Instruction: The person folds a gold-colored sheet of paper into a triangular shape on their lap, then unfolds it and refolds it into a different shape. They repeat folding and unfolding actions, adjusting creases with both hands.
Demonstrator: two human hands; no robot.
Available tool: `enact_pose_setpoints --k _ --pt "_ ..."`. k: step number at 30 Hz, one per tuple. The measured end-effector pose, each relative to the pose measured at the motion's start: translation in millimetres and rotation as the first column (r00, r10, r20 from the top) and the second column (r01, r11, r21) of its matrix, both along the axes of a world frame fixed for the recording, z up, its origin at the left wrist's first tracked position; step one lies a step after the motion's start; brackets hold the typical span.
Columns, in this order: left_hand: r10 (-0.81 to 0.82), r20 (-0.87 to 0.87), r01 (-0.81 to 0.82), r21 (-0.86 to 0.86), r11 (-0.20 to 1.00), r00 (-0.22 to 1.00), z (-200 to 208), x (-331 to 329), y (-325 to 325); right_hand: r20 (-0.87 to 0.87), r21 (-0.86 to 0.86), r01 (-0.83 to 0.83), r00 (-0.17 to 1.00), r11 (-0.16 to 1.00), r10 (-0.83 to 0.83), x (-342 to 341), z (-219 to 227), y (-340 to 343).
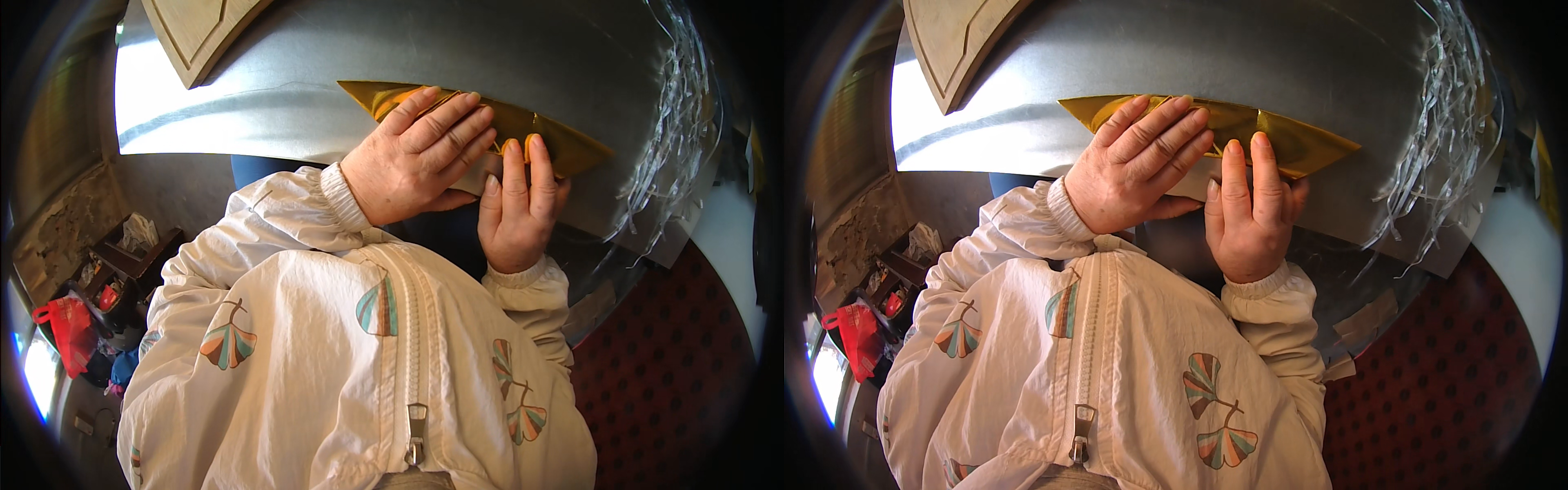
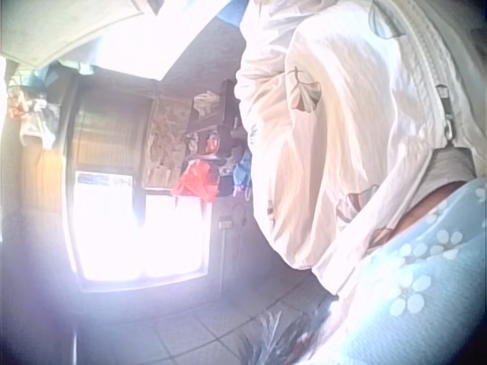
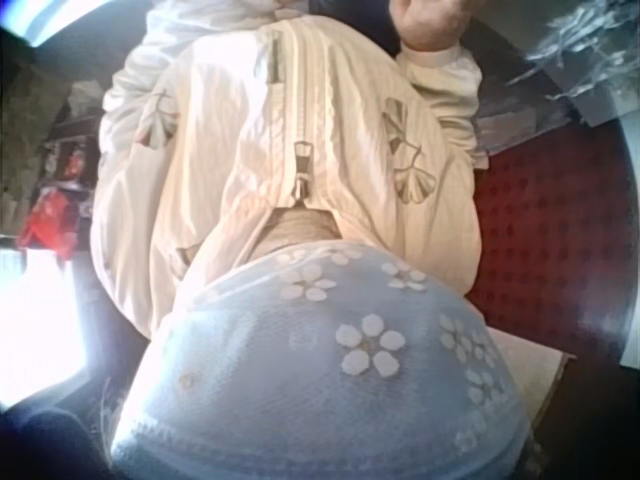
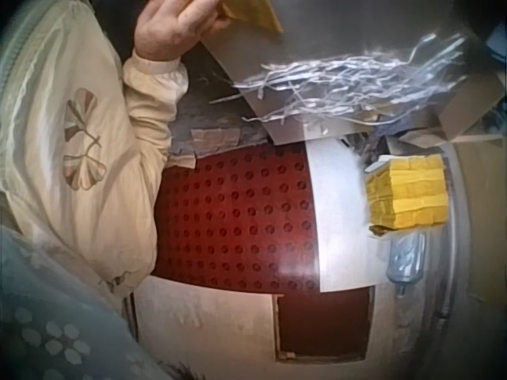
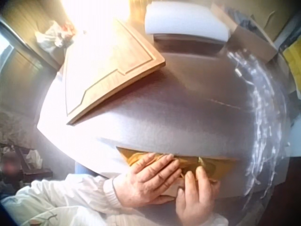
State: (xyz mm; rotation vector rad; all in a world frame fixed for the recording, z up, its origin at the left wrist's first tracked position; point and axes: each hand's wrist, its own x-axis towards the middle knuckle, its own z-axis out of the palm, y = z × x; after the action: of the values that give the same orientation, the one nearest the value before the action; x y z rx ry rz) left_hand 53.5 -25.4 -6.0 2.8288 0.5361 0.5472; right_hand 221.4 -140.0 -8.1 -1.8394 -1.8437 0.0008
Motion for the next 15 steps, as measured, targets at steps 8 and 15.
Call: enact_pose_setpoints --k 8,15 --pt "0.0 0.005 0.0 -0.006 1.0 1.0 0.6 0.2 0.0 0.01 0.002 0.006 1.0 1.0 -0.006 0.3 -0.7 1.6" --pt "0.006 0.012 -0.006 -0.009 1.0 1.0 -1.0 0.5 0.3 0.027 -0.064 0.047 0.999 0.997 -0.046 -3.8 3.0 1.3"
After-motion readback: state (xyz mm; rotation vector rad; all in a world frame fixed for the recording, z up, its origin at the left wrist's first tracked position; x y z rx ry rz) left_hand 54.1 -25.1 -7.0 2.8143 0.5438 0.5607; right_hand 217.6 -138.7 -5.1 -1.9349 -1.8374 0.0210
